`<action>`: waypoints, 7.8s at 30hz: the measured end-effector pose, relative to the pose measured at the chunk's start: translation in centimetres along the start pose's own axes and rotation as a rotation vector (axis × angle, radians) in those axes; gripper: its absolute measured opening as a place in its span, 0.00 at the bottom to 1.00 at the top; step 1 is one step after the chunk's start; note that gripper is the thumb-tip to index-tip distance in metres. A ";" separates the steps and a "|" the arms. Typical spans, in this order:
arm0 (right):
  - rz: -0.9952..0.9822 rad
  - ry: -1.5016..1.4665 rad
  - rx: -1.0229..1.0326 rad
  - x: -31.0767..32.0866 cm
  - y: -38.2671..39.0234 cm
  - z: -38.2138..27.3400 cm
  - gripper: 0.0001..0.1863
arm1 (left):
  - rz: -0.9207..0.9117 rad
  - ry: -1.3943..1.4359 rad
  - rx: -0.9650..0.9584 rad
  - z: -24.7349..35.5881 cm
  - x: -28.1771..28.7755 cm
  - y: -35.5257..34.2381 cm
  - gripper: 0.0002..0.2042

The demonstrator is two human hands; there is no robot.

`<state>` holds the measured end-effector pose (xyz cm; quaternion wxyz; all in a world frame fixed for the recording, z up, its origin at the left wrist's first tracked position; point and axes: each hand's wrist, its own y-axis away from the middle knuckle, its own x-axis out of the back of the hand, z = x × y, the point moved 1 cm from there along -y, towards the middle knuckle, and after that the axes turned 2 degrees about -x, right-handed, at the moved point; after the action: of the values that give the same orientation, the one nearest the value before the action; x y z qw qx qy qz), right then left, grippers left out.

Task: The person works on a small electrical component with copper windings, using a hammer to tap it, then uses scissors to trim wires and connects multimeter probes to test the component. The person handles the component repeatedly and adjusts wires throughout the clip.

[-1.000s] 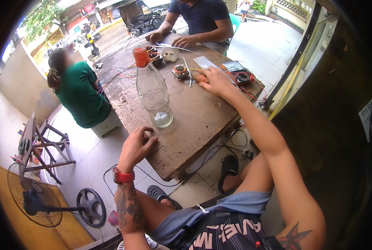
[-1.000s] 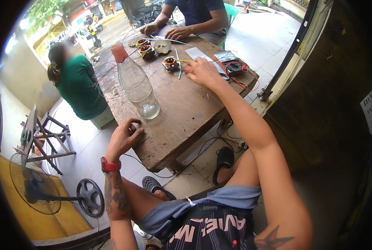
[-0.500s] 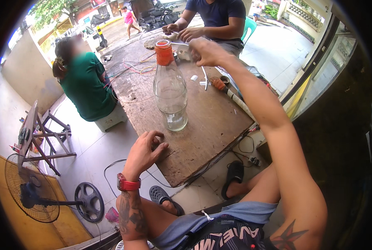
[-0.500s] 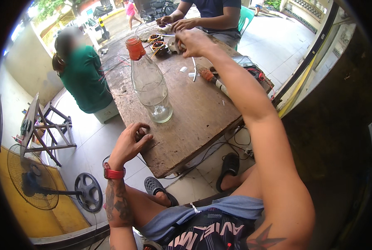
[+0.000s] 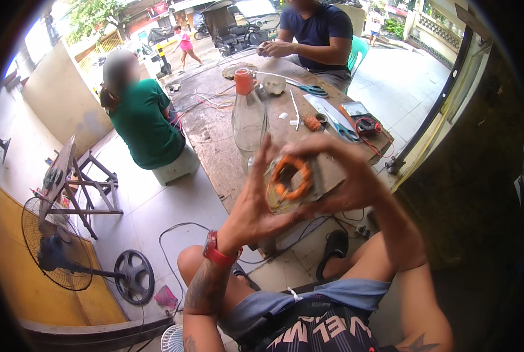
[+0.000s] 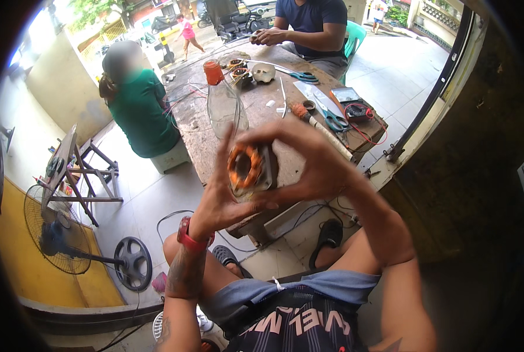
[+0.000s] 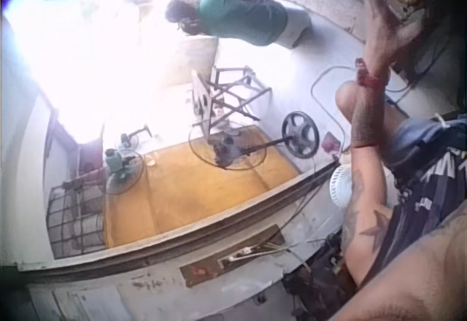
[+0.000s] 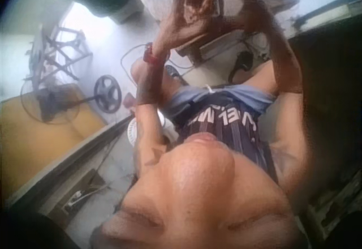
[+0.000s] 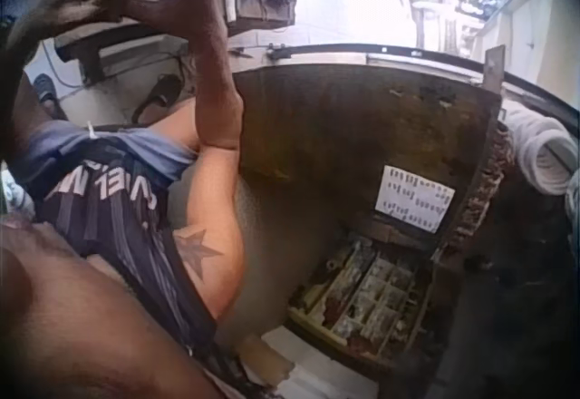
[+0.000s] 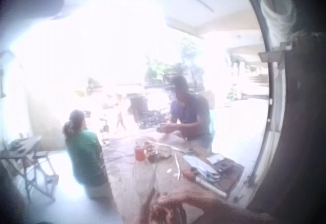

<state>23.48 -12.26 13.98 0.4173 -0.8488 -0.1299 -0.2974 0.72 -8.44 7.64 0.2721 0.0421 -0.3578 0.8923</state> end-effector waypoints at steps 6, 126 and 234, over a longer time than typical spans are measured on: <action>0.139 -0.125 -0.327 -8.0 3.5 5.2 0.39 | -0.309 -0.334 0.394 -3.0 5.2 2.7 0.12; 0.347 -0.139 -0.153 -12.2 -0.5 2.7 0.51 | 0.198 0.181 -0.163 6.6 6.6 -6.0 0.22; 0.774 -1.480 -0.428 -11.5 -0.9 -4.9 0.40 | 0.459 -0.333 0.174 2.3 2.5 -15.2 0.45</action>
<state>12.00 -15.29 9.80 0.1285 -0.8692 -0.0113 0.4773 6.16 0.24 19.32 -0.0040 0.1291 -0.3200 0.9386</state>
